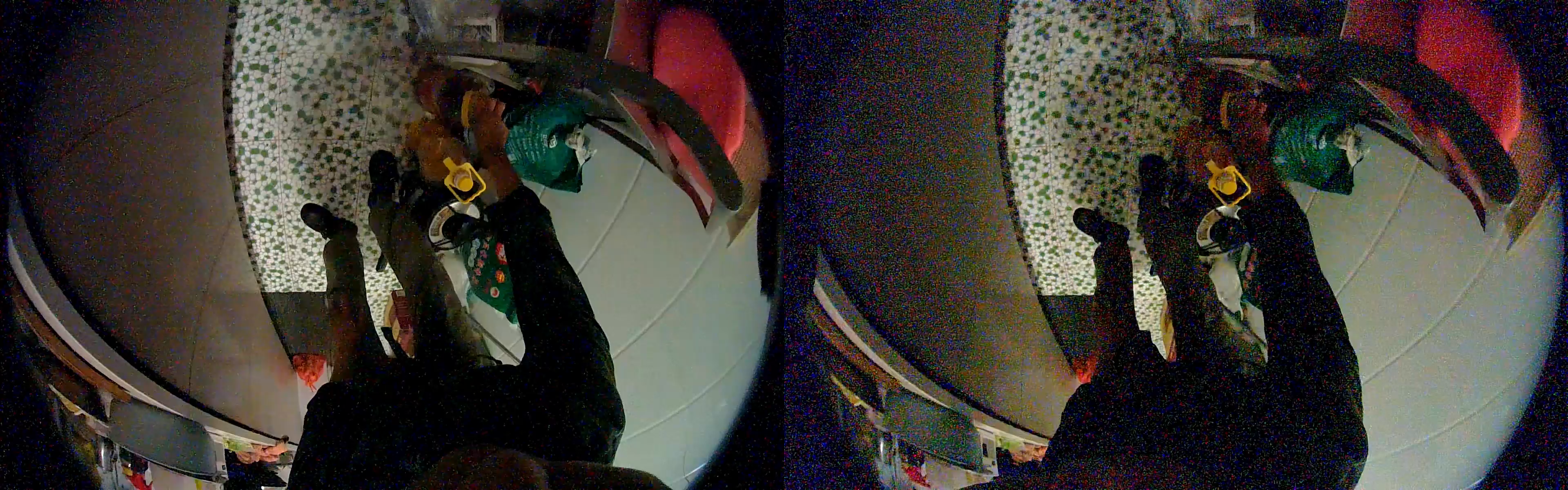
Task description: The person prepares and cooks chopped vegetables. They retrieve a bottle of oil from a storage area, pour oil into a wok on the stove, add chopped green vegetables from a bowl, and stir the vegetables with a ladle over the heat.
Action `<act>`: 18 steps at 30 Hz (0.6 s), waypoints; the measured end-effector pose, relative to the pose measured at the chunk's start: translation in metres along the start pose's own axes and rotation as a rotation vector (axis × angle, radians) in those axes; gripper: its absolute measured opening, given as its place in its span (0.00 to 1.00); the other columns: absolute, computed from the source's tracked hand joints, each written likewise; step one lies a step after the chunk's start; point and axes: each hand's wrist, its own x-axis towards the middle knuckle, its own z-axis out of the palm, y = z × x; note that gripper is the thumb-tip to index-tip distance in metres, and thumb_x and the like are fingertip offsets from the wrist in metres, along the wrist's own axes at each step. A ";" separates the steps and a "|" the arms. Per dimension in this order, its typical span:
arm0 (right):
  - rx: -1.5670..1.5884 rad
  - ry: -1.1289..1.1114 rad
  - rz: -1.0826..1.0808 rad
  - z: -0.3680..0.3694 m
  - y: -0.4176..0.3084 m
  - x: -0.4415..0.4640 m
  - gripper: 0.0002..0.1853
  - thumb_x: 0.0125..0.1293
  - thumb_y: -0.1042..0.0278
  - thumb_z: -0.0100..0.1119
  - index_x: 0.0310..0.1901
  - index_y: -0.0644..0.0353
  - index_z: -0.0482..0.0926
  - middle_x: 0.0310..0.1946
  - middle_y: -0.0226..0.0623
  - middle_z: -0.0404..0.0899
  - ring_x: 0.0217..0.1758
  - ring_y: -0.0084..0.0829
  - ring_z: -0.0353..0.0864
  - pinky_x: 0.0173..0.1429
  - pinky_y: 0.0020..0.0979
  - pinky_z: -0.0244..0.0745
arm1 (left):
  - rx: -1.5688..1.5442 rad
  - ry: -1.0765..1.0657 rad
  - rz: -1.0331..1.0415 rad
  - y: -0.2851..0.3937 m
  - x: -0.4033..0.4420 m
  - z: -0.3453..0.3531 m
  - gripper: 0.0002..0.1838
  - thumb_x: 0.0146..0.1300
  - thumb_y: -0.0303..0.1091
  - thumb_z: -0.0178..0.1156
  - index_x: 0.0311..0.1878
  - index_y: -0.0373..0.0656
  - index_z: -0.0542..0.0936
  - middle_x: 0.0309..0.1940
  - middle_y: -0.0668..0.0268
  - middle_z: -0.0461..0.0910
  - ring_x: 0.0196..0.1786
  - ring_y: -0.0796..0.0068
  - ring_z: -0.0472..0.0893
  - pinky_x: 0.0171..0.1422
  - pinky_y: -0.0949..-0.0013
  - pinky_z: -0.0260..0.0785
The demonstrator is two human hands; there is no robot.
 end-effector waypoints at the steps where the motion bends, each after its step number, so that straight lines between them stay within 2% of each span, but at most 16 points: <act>1: -0.008 -0.009 0.004 0.001 -0.001 0.001 0.21 0.57 0.62 0.55 0.49 0.63 0.67 0.45 0.48 0.65 0.48 0.44 0.67 0.38 0.36 0.71 | -0.002 -0.003 -0.006 0.000 0.000 0.001 0.33 0.55 0.48 0.57 0.60 0.39 0.64 0.54 0.37 0.62 0.55 0.37 0.66 0.53 0.47 0.64; 8: -0.097 -0.114 0.050 0.010 -0.015 0.008 0.22 0.55 0.63 0.56 0.51 0.62 0.68 0.48 0.48 0.65 0.49 0.42 0.68 0.35 0.33 0.72 | -0.019 -0.015 -0.026 -0.001 -0.006 0.004 0.32 0.56 0.48 0.57 0.59 0.39 0.64 0.54 0.39 0.63 0.55 0.39 0.66 0.55 0.48 0.63; 12: -0.203 -0.261 0.000 0.005 -0.019 0.017 0.23 0.54 0.63 0.57 0.51 0.62 0.68 0.49 0.48 0.66 0.50 0.40 0.68 0.34 0.31 0.72 | -0.036 0.009 -0.032 -0.001 -0.005 0.004 0.31 0.56 0.48 0.57 0.59 0.39 0.65 0.54 0.40 0.64 0.56 0.40 0.67 0.56 0.49 0.63; 15: -0.421 -0.366 -0.334 -0.007 -0.002 0.027 0.24 0.53 0.64 0.58 0.52 0.62 0.69 0.50 0.47 0.66 0.50 0.39 0.69 0.32 0.29 0.72 | -0.035 0.021 -0.047 0.001 -0.008 0.002 0.31 0.56 0.48 0.57 0.58 0.39 0.65 0.55 0.40 0.64 0.56 0.41 0.67 0.56 0.50 0.62; 17: -0.595 -0.303 -0.560 -0.026 0.004 0.018 0.24 0.53 0.64 0.58 0.52 0.62 0.69 0.51 0.47 0.66 0.51 0.38 0.69 0.32 0.29 0.73 | -0.053 0.015 -0.056 -0.001 -0.010 -0.002 0.31 0.56 0.48 0.57 0.58 0.38 0.65 0.55 0.41 0.64 0.56 0.42 0.67 0.57 0.50 0.62; 18: -0.640 -0.292 -0.608 -0.027 0.013 0.012 0.24 0.53 0.64 0.58 0.52 0.62 0.69 0.51 0.47 0.66 0.51 0.38 0.69 0.31 0.28 0.73 | -0.048 0.016 -0.064 0.001 -0.011 0.002 0.31 0.56 0.48 0.57 0.58 0.38 0.65 0.55 0.41 0.64 0.56 0.42 0.67 0.57 0.51 0.62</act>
